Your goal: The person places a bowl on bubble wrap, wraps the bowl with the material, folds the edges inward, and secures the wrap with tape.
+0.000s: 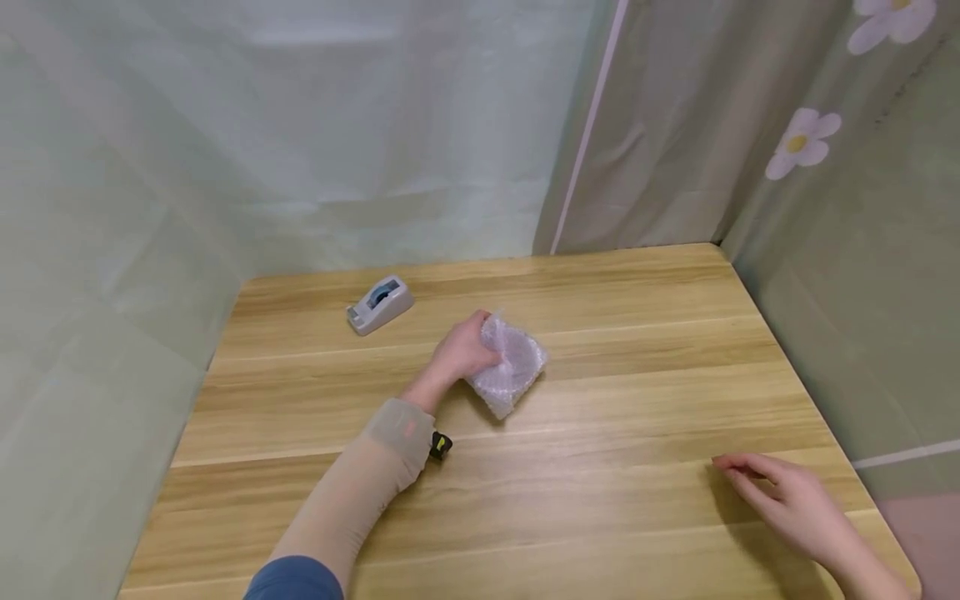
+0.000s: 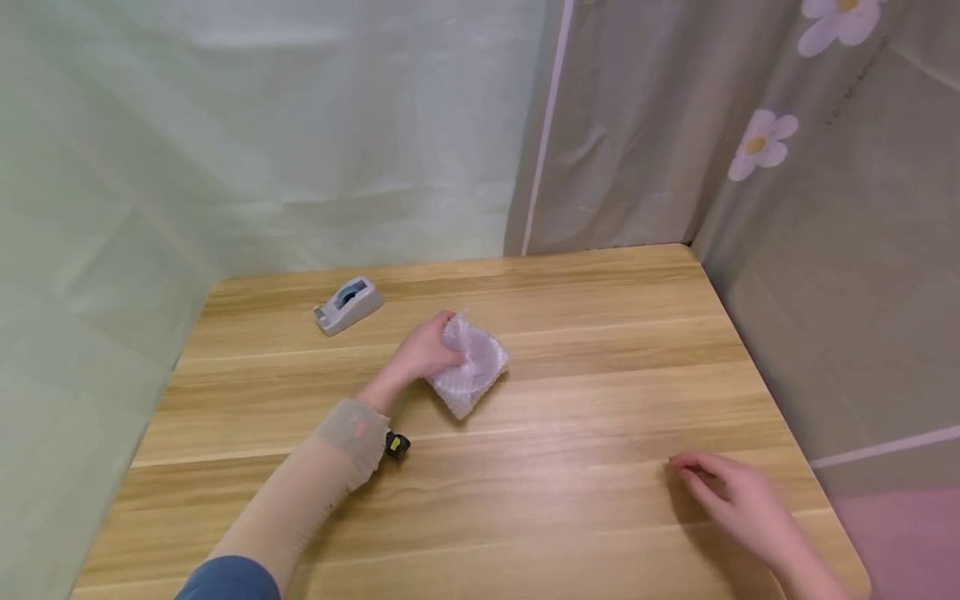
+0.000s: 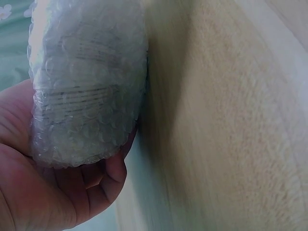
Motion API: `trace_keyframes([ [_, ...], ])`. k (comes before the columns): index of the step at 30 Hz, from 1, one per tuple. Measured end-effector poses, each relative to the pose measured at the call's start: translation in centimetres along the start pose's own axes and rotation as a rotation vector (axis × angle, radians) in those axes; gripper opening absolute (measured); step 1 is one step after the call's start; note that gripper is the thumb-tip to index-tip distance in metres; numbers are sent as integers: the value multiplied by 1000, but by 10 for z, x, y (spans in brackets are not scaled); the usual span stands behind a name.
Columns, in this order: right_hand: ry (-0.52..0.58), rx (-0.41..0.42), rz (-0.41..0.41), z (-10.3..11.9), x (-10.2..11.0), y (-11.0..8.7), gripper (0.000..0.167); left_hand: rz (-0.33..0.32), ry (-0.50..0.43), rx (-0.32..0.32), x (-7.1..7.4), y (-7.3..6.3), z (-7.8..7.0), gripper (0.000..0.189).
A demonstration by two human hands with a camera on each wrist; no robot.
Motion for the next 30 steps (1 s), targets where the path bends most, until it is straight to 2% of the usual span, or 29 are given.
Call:
trace_keyframes([
  [9,15,125,132,48,-33,52,24,-5,23,7,-1,1,1,77],
  [17,76,245,243,108,-65,107,36,-11,1,13,0,0,2,76],
  [25,110,376,213,153,-84,149,40,-15,3,16,0,-3,1,75],
  [30,55,458,146,174,-89,165,42,-21,12,14,1,-4,1,75],
])
Point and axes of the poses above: each hand's wrist, its own y-axis towards the middle knuckle, its own x-axis out of the back of the hand, z = x × y, the point moved 9 cm from there along y, towards the middle knuckle, and after that the axes turned 7 degrees about -y, right-handed, at the moved point
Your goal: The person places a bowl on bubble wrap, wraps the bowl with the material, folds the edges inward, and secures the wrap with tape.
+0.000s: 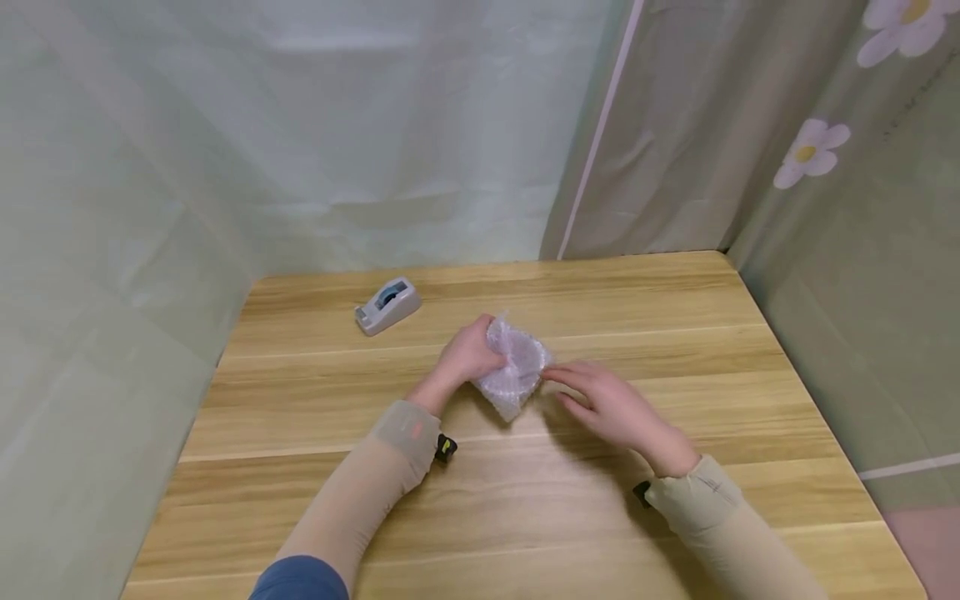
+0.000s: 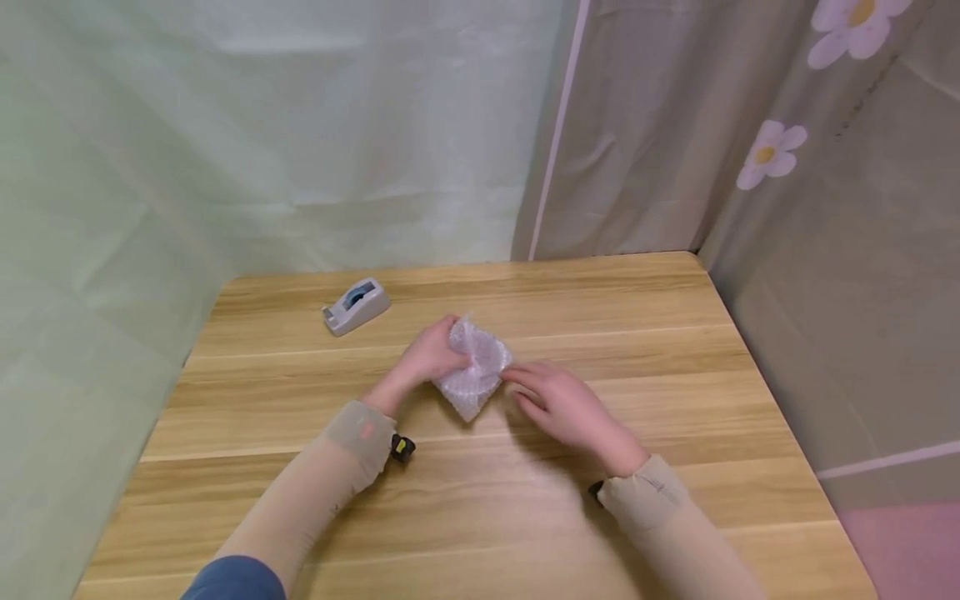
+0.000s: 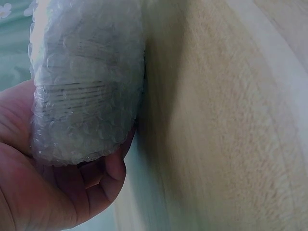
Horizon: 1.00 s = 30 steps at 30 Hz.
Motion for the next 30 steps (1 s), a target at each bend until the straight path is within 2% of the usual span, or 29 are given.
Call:
trace_keyframes([
  [5,-156,64,-55,8,-3,16,46,9,16,-15,-1,1,1,75],
  [11,-332,130,12,15,-25,32,49,-3,16,-29,1,2,0,73],
  [16,-380,152,35,19,-39,37,46,1,10,-39,-1,2,-2,72],
  [23,-434,128,61,19,-47,39,45,9,-15,-47,-1,3,-1,71],
  [30,-465,116,68,21,-50,42,46,41,-72,-96,1,3,0,67],
])
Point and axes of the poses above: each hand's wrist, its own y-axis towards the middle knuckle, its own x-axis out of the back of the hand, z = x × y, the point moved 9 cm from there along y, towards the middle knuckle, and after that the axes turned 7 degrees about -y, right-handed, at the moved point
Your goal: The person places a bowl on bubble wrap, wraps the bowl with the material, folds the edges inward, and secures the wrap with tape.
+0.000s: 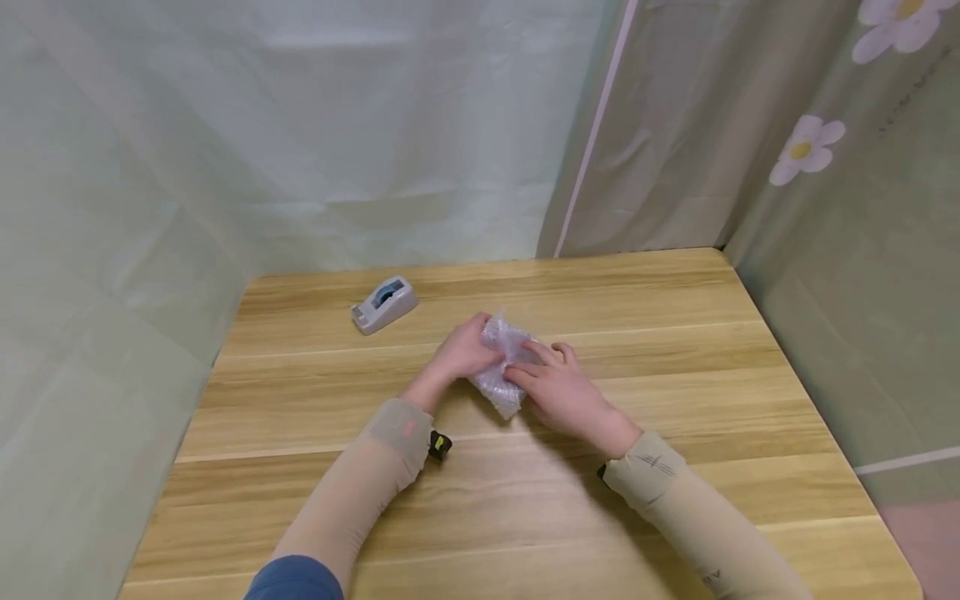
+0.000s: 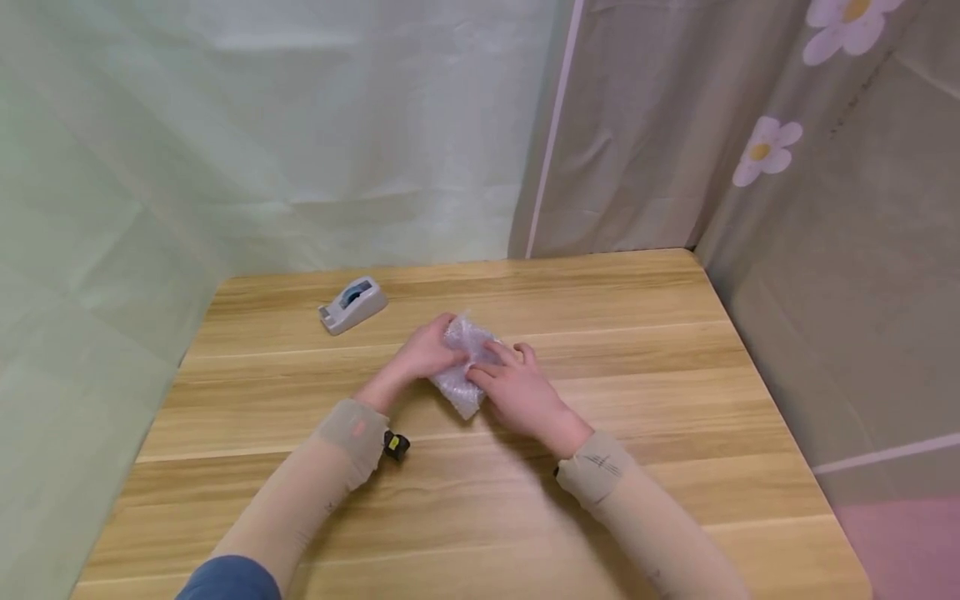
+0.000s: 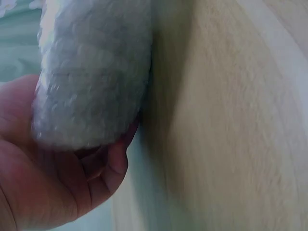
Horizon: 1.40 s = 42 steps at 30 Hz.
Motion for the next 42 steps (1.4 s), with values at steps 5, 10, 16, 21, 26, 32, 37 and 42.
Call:
trace_keyframes([
  [5,19,-9,-3,1,2,2,42,11,-80,-10,17,-7,5,63],
  [10,60,-31,23,0,1,4,43,-213,-79,-33,80,-19,27,45],
  [16,80,-34,15,0,2,5,42,-528,56,40,169,-37,78,36],
  [21,93,-34,25,-1,0,6,44,-509,173,101,194,-42,102,47],
  [26,104,-31,32,-1,-2,6,44,-412,242,131,195,-43,107,41],
  [32,126,-32,35,-1,-3,6,45,-288,264,149,192,-36,110,36],
  [37,135,-31,31,-1,-3,5,44,-253,283,138,193,-31,111,33],
  [42,134,-30,29,-2,-4,5,44,-220,307,142,194,-30,114,31],
])
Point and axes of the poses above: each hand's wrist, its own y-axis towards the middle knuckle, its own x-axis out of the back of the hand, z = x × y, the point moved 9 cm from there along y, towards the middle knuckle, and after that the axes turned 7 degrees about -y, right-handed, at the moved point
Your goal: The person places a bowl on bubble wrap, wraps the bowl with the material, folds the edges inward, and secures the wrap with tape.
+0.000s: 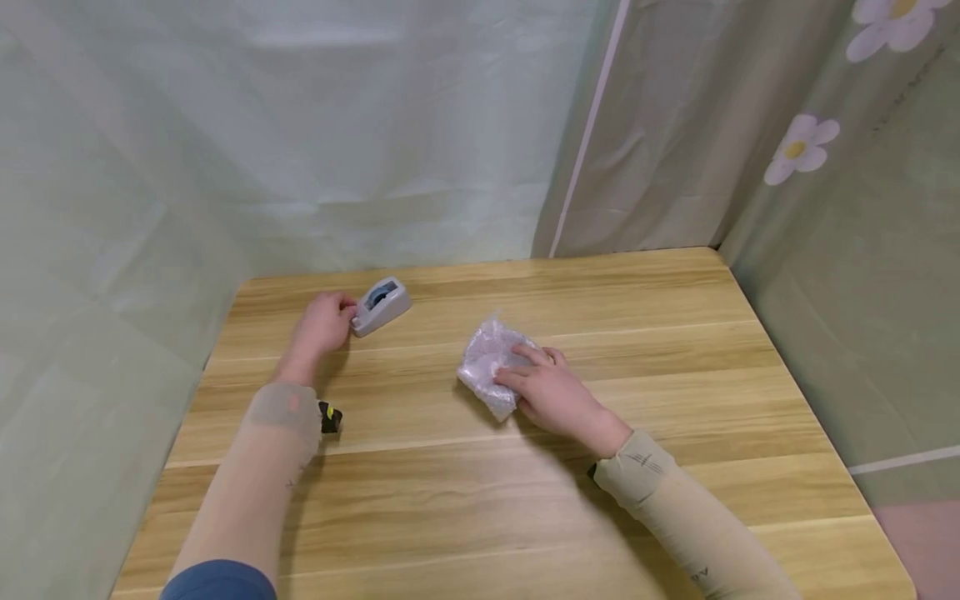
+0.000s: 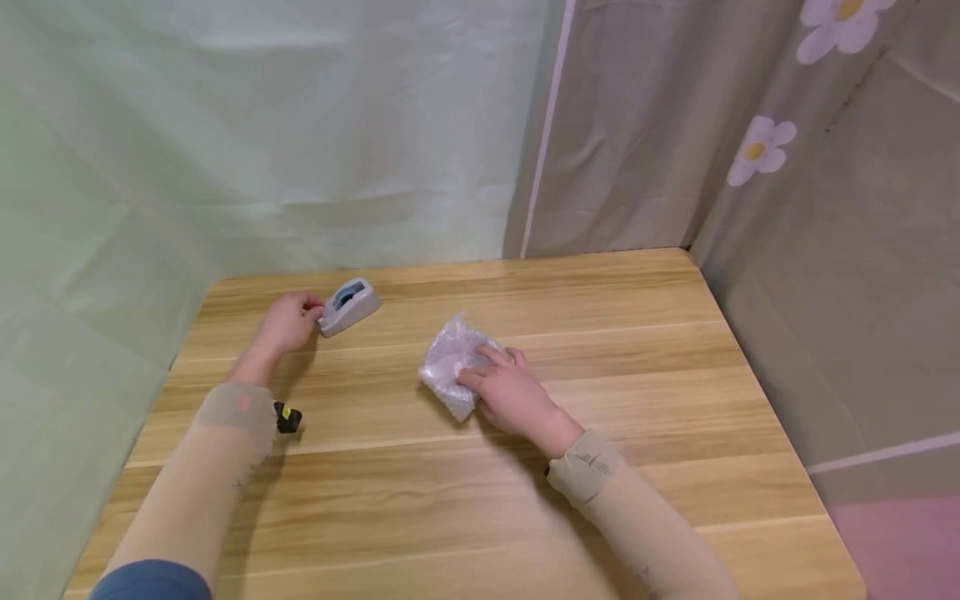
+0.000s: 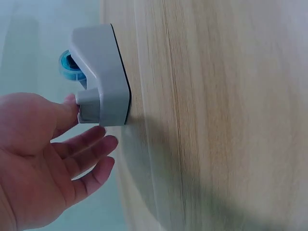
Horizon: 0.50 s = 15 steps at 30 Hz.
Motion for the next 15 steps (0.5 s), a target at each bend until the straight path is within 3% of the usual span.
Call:
trace_keyframes([
  [15,-1,-3,2,-2,0,0,43,-11,-54,3,0,2,0,26],
])
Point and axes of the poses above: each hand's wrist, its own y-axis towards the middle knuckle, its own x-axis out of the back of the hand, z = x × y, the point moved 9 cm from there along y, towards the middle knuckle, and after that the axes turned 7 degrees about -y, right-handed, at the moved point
